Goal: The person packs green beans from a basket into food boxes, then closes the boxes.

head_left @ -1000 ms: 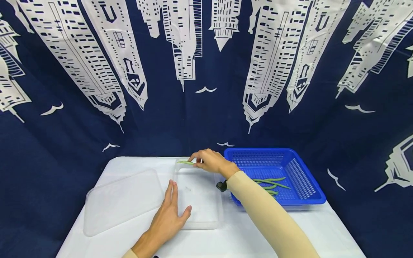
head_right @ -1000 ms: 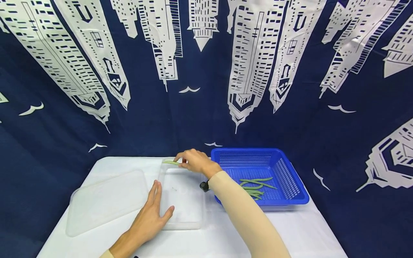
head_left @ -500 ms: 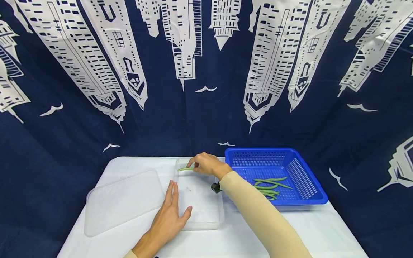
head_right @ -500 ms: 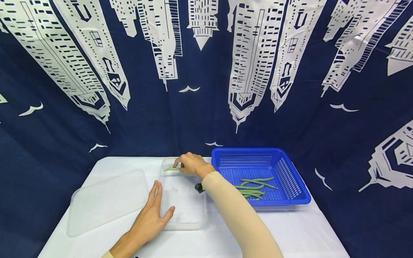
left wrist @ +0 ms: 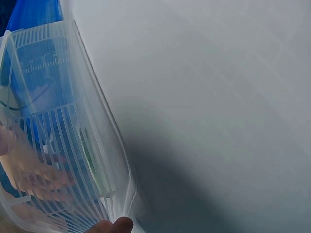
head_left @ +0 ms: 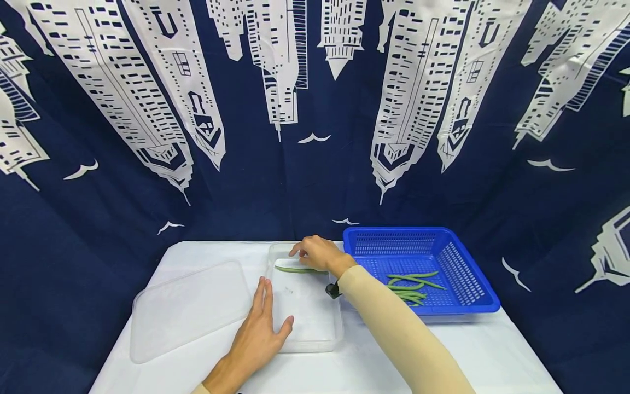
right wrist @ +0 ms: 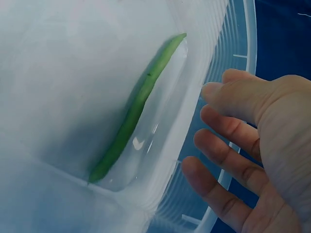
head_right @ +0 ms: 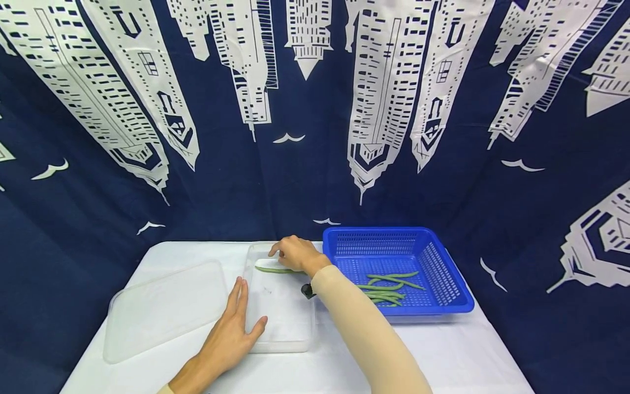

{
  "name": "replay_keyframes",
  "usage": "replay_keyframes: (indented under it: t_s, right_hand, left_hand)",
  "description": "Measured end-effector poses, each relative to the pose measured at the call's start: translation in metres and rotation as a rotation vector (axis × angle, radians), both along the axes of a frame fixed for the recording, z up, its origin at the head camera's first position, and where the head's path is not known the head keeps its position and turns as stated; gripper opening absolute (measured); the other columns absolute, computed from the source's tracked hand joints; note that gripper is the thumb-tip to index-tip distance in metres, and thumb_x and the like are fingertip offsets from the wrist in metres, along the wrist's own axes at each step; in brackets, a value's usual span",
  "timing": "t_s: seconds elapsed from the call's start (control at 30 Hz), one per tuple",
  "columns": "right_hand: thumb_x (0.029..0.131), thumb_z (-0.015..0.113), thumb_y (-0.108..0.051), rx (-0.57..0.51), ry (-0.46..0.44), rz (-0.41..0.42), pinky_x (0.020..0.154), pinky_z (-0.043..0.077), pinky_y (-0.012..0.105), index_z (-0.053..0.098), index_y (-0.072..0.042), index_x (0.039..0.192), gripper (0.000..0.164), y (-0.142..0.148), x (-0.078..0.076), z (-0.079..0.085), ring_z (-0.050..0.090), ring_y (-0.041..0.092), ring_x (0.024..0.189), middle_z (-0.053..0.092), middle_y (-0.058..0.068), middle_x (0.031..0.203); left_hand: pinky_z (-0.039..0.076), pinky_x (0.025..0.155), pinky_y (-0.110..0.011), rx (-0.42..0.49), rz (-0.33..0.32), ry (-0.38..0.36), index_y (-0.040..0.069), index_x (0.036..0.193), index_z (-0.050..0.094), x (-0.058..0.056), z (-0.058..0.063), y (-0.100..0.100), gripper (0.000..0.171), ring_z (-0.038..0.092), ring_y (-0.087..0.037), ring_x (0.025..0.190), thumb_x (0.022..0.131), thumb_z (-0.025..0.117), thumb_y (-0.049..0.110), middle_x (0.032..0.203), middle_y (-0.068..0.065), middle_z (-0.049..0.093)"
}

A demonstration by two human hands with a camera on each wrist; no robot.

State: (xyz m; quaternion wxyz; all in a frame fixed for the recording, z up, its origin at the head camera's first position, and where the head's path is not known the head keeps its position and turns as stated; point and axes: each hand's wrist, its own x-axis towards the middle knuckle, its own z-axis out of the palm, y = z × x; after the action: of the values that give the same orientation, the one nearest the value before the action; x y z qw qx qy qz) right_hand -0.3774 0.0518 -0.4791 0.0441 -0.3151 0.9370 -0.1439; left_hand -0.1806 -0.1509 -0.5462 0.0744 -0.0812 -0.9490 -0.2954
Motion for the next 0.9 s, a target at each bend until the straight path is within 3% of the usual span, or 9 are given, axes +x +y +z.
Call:
replay_keyframes:
  t_s: [0.3,0.9]
  right_hand:
    - [0.111,0.078,-0.015,-0.038,0.034,0.033,0.107,0.068,0.055,0.084,-0.023,0.145,0.035,0.014,0.01,0.013,0.08,0.029,0.124,0.085,0.012,0.133]
    - [0.11,0.083,-0.023,-0.045,0.091,0.081,0.1,0.07,0.052,0.082,-0.022,0.148,0.038,0.061,0.038,0.044,0.08,0.028,0.12,0.08,0.005,0.137]
  left_hand:
    - [0.061,0.118,-0.063,0.007,0.003,-0.011,-0.006,0.183,0.021,0.002,0.002,0.0,0.104,0.054,-0.051,0.165,0.111,0.076,0.044,0.195,-0.025,0.015]
    - [0.063,0.114,-0.062,0.0,0.001,0.032,-0.007,0.182,0.025,0.002,0.002,0.003,0.102,0.059,-0.05,0.16,0.11,0.077,0.044,0.195,-0.024,0.019]
